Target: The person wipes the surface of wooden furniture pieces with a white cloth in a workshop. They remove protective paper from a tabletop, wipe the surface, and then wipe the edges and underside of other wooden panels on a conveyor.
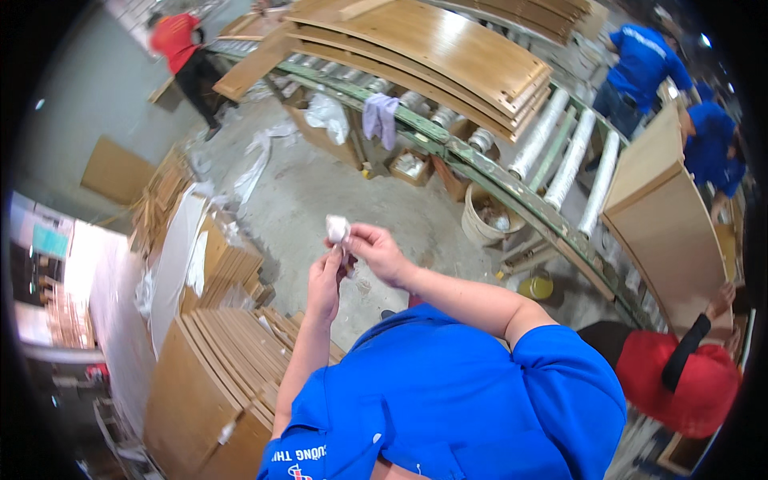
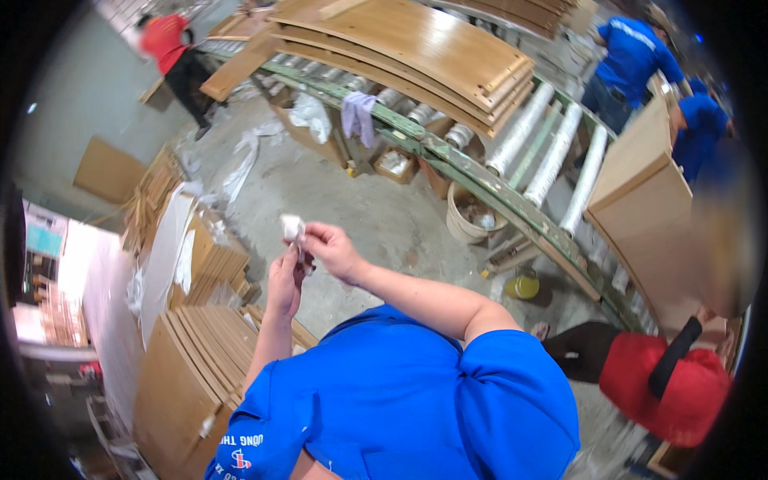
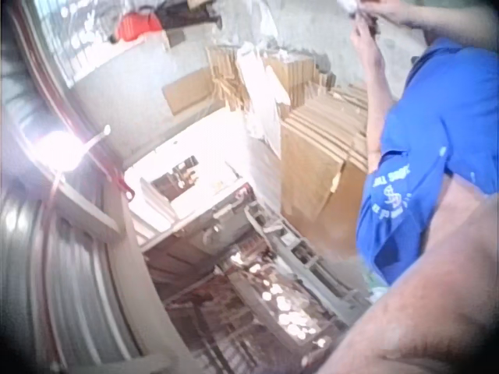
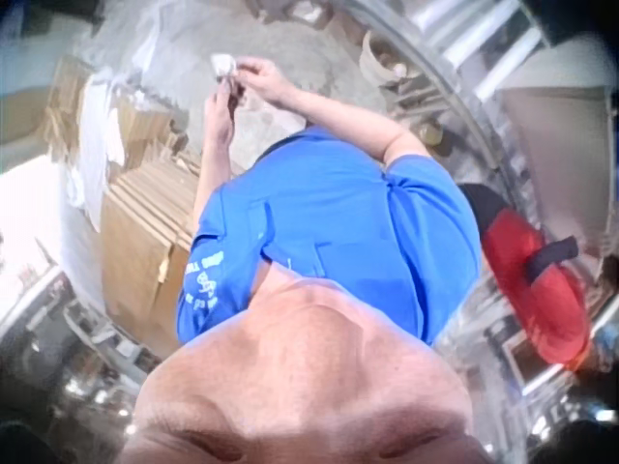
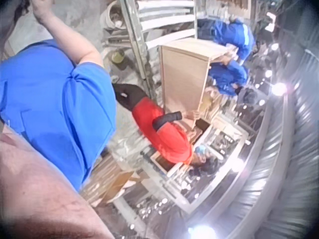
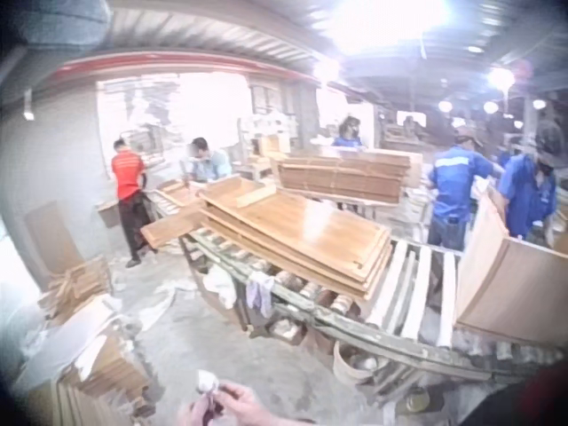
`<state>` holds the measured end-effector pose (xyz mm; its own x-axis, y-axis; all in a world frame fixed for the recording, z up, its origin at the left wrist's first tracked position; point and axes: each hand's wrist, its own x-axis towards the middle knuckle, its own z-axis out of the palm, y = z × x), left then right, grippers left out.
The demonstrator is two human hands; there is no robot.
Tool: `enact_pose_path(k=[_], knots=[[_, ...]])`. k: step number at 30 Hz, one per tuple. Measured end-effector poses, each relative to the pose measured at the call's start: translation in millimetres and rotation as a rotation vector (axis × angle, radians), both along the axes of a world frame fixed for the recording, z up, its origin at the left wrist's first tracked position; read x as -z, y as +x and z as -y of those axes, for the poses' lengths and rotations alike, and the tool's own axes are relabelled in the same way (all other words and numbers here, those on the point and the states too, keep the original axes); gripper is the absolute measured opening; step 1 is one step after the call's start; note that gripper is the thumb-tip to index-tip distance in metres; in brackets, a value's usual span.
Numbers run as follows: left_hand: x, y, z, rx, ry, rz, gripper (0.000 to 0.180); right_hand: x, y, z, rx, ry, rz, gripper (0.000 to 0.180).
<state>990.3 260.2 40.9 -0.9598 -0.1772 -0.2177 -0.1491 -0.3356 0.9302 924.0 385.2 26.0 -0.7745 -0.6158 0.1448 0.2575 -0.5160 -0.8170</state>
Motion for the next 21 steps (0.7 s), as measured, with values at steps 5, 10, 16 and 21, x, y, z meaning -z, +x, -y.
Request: enact_pose_path(k=[5, 10, 16, 21], knots=[[8, -100, 17, 0.417, -0.208, 0.006, 0.029, 10, -99, -46, 0.515, -0.064, 0.076, 0.025], [19, -214, 10, 0.518, -0.277, 0.042, 0.027, 29, -187, -144, 1.035, -0.193, 0.157, 0.025], [8, -391, -32, 0.524, -0.445, -0.112, 0.025, 42, -293, -240, 1.189, -0.251, 0.317, 0.02], [14, -544, -104, 0.572, -0.717, -0.418, 0.024, 51, -384, -313, 1.437, -0.161, 0.19, 0.025]])
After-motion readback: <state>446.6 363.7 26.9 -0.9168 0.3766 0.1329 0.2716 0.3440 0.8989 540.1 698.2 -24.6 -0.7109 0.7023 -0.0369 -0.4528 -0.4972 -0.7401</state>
